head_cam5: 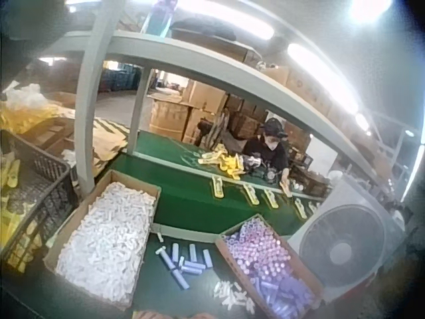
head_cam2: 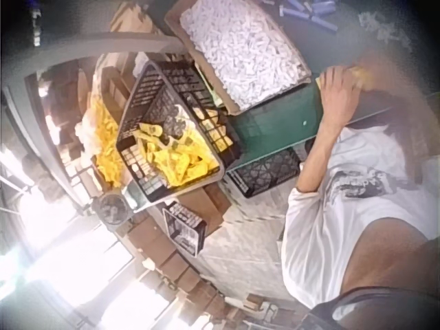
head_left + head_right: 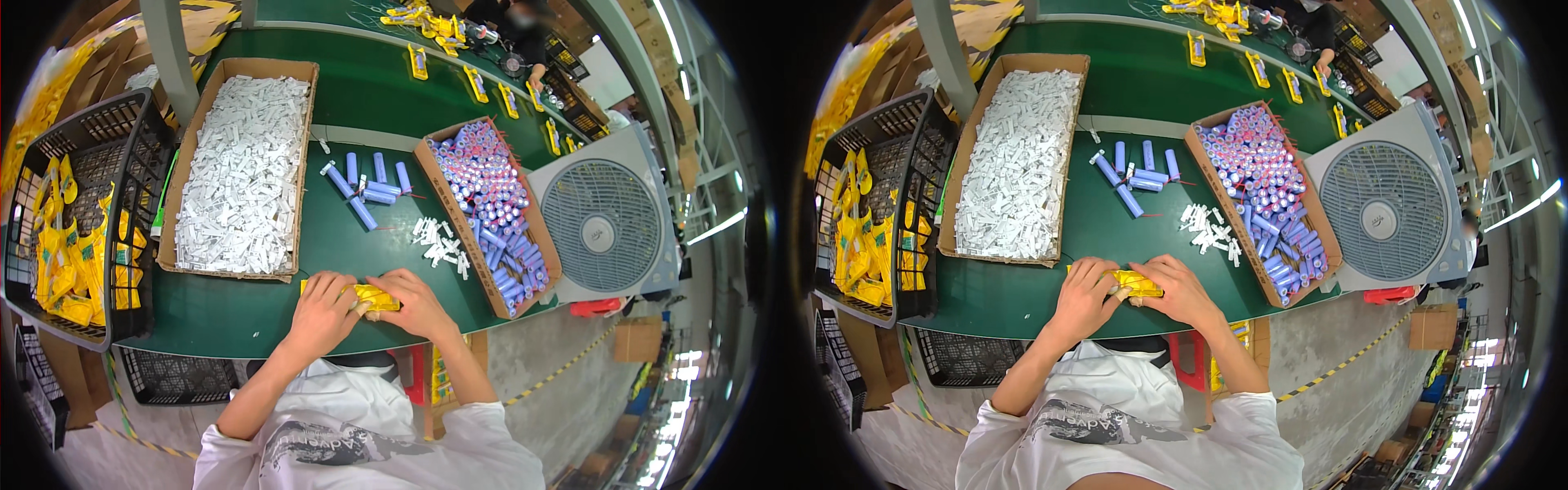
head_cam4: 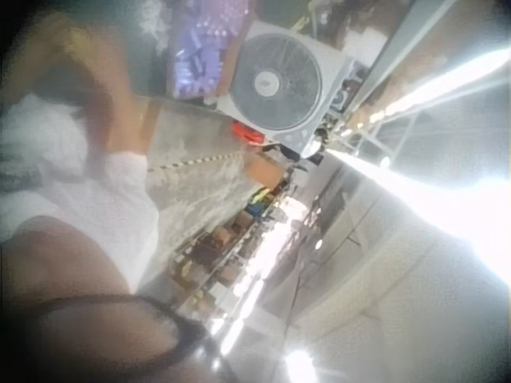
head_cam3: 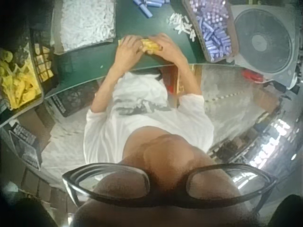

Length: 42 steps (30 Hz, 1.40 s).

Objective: Assembling flashlight components on a factory assembly line.

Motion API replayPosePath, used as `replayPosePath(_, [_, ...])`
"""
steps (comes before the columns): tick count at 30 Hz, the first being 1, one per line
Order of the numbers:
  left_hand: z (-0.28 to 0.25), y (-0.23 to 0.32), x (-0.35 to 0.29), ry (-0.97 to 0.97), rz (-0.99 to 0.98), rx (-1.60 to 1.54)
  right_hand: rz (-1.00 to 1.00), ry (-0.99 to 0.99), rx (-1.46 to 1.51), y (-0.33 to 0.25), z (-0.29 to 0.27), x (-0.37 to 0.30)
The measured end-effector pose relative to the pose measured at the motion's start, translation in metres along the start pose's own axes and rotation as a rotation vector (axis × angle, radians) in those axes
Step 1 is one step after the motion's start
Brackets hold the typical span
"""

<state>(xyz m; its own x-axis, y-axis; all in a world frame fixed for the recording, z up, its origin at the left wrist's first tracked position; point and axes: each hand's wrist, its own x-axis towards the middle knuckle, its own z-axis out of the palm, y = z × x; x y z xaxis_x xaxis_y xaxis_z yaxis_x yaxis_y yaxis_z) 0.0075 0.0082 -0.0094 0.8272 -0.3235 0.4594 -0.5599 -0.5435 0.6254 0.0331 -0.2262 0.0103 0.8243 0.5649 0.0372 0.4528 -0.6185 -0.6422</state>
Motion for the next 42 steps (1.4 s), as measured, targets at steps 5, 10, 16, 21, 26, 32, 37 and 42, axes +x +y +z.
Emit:
replayPosePath(5, [-0.001,-0.007,-0.003,0.039,-0.037,0.069,-0.028,-0.096,0.03,-0.011,-0.025,0.023])
replayPosePath(10, [-0.002,-0.005,-0.002,0.007,0.048,0.149,0.186,0.377,0.005,0.005,-0.094,0.094])
replayPosePath(16, [-0.007,-0.003,-0.002,-0.034,-0.106,-0.017,0.348,0.231,-0.694,0.069,-0.088,0.19])
replayPosePath(21, [-0.01,0.005,0.007,-0.053,-0.185,-0.087,0.372,0.018,-0.786,0.077,-0.081,0.209])
replayPosePath(26, [-0.007,0.0,0.007,-0.058,-0.266,-0.139,0.295,0.004,-0.755,0.067,-0.087,0.208])
replayPosePath(32, [-0.008,0.005,0.001,0.007,-0.222,-0.128,0.088,0.753,0.056,0.006,-0.106,0.137])
replayPosePath(37, [-0.006,0.003,0.003,-0.083,-0.171,-0.001,-0.035,0.774,1.145,0.022,-0.05,0.053])
replayPosePath(42, [-0.005,0.003,0.014,-0.1,-0.17,0.004,0.158,0.533,1.109,0.032,0.016,-0.005])
